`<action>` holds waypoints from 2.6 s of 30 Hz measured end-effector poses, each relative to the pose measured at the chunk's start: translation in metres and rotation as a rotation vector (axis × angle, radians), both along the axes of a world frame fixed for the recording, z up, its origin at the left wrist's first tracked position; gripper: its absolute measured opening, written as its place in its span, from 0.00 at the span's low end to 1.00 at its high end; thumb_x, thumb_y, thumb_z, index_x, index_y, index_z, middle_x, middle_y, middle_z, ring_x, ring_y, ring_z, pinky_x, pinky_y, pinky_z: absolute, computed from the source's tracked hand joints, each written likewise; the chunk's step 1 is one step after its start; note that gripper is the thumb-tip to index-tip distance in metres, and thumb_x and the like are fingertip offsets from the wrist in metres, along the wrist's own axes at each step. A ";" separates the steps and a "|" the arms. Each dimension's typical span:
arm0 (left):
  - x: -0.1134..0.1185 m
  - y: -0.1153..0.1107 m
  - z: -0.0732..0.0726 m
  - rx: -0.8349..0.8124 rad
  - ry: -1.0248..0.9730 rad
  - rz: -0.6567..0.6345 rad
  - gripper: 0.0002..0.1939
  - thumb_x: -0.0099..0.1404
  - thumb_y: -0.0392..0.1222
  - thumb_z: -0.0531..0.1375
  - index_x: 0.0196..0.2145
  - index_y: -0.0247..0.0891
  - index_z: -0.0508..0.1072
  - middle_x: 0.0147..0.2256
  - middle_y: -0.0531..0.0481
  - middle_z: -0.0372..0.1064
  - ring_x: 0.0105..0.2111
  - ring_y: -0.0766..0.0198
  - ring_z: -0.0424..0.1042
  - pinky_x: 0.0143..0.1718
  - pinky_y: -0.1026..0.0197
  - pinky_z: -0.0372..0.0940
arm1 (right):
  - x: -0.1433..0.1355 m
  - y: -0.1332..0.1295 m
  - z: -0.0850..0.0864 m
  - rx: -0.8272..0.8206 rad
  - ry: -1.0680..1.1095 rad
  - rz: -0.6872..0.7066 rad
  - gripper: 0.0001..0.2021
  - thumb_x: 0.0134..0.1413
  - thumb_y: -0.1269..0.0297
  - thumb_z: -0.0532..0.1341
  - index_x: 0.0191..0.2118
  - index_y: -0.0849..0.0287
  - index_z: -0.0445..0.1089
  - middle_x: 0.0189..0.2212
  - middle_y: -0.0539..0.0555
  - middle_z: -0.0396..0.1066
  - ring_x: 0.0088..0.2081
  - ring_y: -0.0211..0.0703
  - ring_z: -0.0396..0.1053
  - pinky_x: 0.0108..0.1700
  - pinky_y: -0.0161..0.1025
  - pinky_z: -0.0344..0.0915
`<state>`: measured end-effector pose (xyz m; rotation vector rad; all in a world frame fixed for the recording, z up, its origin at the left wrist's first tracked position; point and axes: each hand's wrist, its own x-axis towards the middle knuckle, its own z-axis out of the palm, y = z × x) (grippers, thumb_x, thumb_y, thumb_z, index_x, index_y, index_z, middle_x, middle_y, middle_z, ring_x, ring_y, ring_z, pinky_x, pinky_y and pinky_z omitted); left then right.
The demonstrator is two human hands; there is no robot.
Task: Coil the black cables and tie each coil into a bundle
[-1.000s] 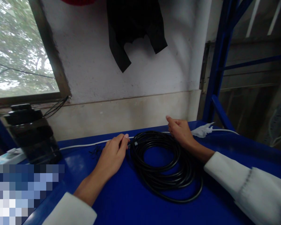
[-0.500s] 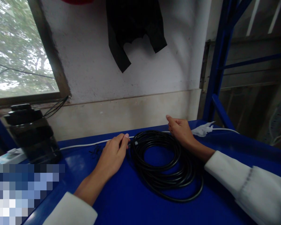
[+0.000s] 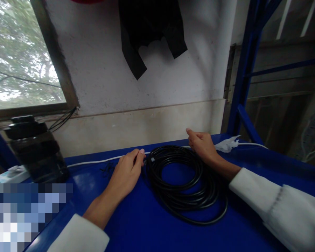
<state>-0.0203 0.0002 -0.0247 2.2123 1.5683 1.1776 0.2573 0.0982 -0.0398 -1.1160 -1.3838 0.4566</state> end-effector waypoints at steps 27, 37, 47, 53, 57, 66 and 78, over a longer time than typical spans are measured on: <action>0.001 -0.002 0.002 -0.032 -0.016 0.006 0.25 0.78 0.56 0.46 0.30 0.41 0.70 0.30 0.50 0.74 0.33 0.55 0.73 0.37 0.57 0.58 | 0.000 0.000 0.001 -0.005 -0.028 -0.040 0.29 0.64 0.43 0.55 0.17 0.53 0.50 0.14 0.46 0.49 0.17 0.35 0.48 0.20 0.37 0.44; 0.000 0.000 0.000 -0.034 -0.031 -0.021 0.25 0.78 0.57 0.46 0.31 0.41 0.71 0.36 0.47 0.78 0.39 0.52 0.75 0.42 0.55 0.60 | 0.000 0.000 0.000 -0.015 -0.015 -0.029 0.29 0.64 0.43 0.56 0.18 0.53 0.49 0.14 0.46 0.48 0.17 0.34 0.47 0.20 0.37 0.43; 0.001 0.000 0.002 -0.027 -0.015 -0.001 0.25 0.77 0.57 0.46 0.30 0.41 0.71 0.33 0.48 0.77 0.36 0.54 0.74 0.39 0.57 0.59 | 0.000 0.000 0.000 0.006 -0.019 -0.034 0.29 0.64 0.43 0.55 0.17 0.54 0.50 0.14 0.46 0.49 0.18 0.34 0.48 0.21 0.37 0.44; 0.001 -0.001 0.001 -0.024 0.007 0.017 0.25 0.77 0.56 0.46 0.31 0.41 0.71 0.29 0.51 0.73 0.31 0.57 0.71 0.35 0.58 0.56 | 0.000 0.001 -0.001 0.003 -0.023 -0.031 0.29 0.64 0.42 0.55 0.18 0.53 0.49 0.15 0.46 0.48 0.18 0.34 0.47 0.20 0.37 0.43; 0.000 0.000 0.001 -0.032 0.006 0.012 0.25 0.78 0.57 0.46 0.30 0.41 0.70 0.29 0.51 0.73 0.31 0.57 0.70 0.35 0.58 0.56 | 0.000 0.000 0.000 0.007 -0.033 -0.033 0.29 0.65 0.43 0.55 0.18 0.53 0.49 0.14 0.46 0.48 0.18 0.34 0.47 0.20 0.37 0.43; 0.002 -0.001 0.003 -0.031 0.009 0.008 0.26 0.78 0.57 0.46 0.30 0.40 0.71 0.29 0.50 0.73 0.31 0.56 0.71 0.36 0.58 0.57 | 0.000 0.000 0.000 0.000 -0.020 -0.031 0.29 0.65 0.43 0.55 0.17 0.53 0.50 0.14 0.46 0.48 0.18 0.34 0.47 0.21 0.37 0.43; 0.000 -0.001 0.001 -0.031 -0.008 -0.004 0.26 0.78 0.57 0.45 0.30 0.41 0.71 0.32 0.48 0.76 0.35 0.54 0.74 0.39 0.56 0.60 | 0.000 -0.002 0.002 -0.005 -0.040 -0.039 0.29 0.64 0.43 0.55 0.17 0.53 0.50 0.14 0.46 0.49 0.17 0.34 0.47 0.21 0.37 0.44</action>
